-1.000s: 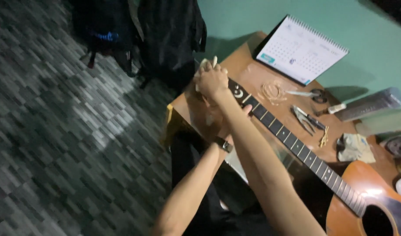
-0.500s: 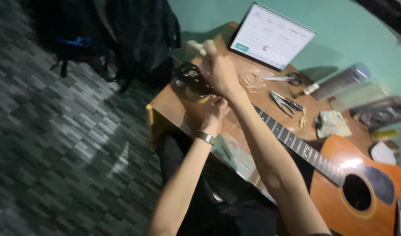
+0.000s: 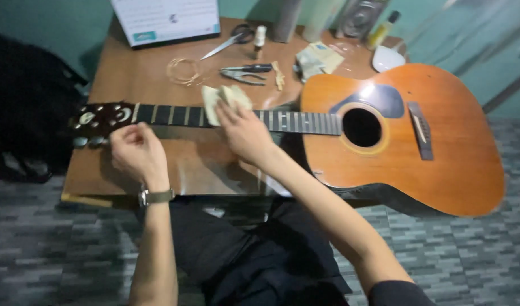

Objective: The person wipes the body and neck of an acoustic guitar using a cloth. They clean the soundhole area, the fretboard, and the headstock, moving the cloth back and forth across the surfaces.

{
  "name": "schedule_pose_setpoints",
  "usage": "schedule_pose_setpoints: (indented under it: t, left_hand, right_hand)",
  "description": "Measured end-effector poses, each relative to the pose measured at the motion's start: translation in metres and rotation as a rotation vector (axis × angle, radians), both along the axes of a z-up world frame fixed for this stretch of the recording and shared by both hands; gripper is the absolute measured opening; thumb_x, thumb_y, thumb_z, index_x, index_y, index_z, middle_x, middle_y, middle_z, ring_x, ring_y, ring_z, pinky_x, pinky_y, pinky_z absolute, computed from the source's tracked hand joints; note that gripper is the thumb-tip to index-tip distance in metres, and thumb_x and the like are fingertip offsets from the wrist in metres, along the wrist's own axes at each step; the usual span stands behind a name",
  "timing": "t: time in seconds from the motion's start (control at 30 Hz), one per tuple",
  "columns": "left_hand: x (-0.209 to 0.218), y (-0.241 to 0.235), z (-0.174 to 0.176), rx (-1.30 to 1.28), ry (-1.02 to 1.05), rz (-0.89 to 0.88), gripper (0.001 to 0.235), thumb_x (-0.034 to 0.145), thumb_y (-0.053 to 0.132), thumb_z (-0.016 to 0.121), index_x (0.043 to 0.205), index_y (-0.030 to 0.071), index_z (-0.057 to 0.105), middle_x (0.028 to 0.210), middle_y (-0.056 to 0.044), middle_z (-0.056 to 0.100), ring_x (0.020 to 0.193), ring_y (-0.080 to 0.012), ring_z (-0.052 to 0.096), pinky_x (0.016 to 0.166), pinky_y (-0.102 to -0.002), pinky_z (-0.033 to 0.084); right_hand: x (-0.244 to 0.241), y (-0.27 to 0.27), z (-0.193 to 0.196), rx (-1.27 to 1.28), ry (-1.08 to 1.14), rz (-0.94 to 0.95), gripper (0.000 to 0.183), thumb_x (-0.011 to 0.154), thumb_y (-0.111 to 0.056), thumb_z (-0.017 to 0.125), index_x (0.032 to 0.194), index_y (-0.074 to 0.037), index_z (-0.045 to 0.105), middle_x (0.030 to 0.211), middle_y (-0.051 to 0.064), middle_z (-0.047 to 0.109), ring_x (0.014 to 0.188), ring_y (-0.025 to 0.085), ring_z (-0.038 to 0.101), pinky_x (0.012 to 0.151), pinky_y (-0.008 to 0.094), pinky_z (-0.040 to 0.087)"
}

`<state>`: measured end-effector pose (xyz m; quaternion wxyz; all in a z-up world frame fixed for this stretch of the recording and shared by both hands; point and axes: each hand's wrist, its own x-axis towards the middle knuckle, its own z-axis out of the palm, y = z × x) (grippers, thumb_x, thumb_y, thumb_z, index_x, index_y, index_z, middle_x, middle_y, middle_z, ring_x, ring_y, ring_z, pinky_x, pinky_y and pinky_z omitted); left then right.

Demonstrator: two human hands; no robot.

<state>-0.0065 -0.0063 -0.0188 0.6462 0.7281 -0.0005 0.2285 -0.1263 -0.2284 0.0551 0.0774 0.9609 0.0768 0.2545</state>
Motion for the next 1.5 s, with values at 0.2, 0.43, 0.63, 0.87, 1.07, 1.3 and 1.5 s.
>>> schedule_pose_setpoints:
  t: [0.2, 0.43, 0.63, 0.87, 1.07, 1.3, 1.5]
  left_hand:
    - [-0.043, -0.013, 0.072, 0.884, -0.326, -0.113, 0.051, 0.104, 0.035, 0.069, 0.14, -0.001, 0.064, 0.146, -0.028, 0.053, 0.14, -0.0455, 0.044, 0.111, -0.065, 0.024]
    - [-0.026, -0.016, 0.07, 1.176, -0.238, -0.228, 0.065, 0.111, 0.049, 0.05, 0.148, -0.003, 0.062, 0.154, -0.036, 0.046, 0.144, -0.055, 0.036, 0.11, -0.071, 0.024]
    - [-0.031, -0.029, 0.094, 1.202, -0.071, -0.375, 0.074, 0.109, 0.055, 0.035, 0.154, -0.001, 0.051, 0.161, -0.037, 0.033, 0.148, -0.0554, 0.017, 0.108, -0.078, 0.007]
    - [-0.045, -0.046, 0.082, 1.145, -0.157, -0.366, 0.064, 0.115, 0.041, 0.034, 0.156, -0.005, 0.052, 0.162, -0.039, 0.037, 0.15, -0.0546, 0.021, 0.111, -0.075, -0.001]
    - [-0.117, -0.123, 0.097, 1.161, -0.266, -0.596, 0.079, 0.107, 0.061, 0.027, 0.159, 0.003, 0.037, 0.165, -0.025, 0.031, 0.151, -0.0489, 0.018, 0.118, -0.07, 0.006]
    - [-0.126, -0.151, 0.094, 1.181, -0.61, -0.589, 0.056, 0.108, 0.049, 0.05, 0.15, 0.014, 0.059, 0.138, -0.02, 0.059, 0.128, -0.0407, 0.048, 0.103, -0.062, 0.034]
    - [-0.118, -0.15, 0.079, 1.127, -0.748, -0.494, 0.053, 0.113, 0.055, 0.058, 0.139, 0.011, 0.072, 0.126, -0.014, 0.061, 0.116, -0.0345, 0.05, 0.095, -0.051, 0.033]
  right_hand:
    - [-0.15, -0.152, 0.022, -0.208, 0.06, -0.081, 0.038, 0.079, -0.022, 0.07, 0.114, -0.008, 0.077, 0.13, 0.014, 0.069, 0.123, 0.034, 0.064, 0.106, 0.048, 0.045]
    - [-0.137, -0.173, 0.007, -0.167, 0.027, -0.222, 0.047, 0.085, -0.027, 0.066, 0.128, -0.008, 0.068, 0.136, 0.015, 0.065, 0.131, 0.043, 0.055, 0.103, 0.056, 0.046]
    - [-0.147, -0.093, 0.023, 0.121, 0.156, -0.326, 0.055, 0.095, -0.031, 0.051, 0.147, -0.013, 0.054, 0.155, 0.012, 0.05, 0.149, 0.037, 0.037, 0.12, 0.054, 0.029]
    - [-0.317, -0.125, 0.043, 0.396, 0.155, -0.985, 0.06, 0.104, -0.043, 0.038, 0.159, -0.019, 0.043, 0.169, 0.009, 0.03, 0.146, 0.039, 0.039, 0.114, 0.052, 0.031]
    - [-0.315, -0.117, 0.016, 0.287, -0.126, -0.868, 0.053, 0.104, -0.026, 0.05, 0.156, -0.018, 0.052, 0.164, 0.01, 0.042, 0.144, 0.045, 0.046, 0.121, 0.06, 0.026]
    - [-0.268, -0.064, 0.024, 0.231, -0.118, -0.278, 0.041, 0.109, -0.035, 0.051, 0.142, -0.013, 0.062, 0.147, 0.01, 0.062, 0.133, 0.033, 0.06, 0.115, 0.044, 0.042]
    - [-0.37, -0.151, -0.022, -0.016, -0.275, -0.734, 0.051, 0.109, -0.04, 0.056, 0.151, -0.011, 0.057, 0.158, 0.012, 0.049, 0.133, 0.044, 0.057, 0.106, 0.054, 0.044]
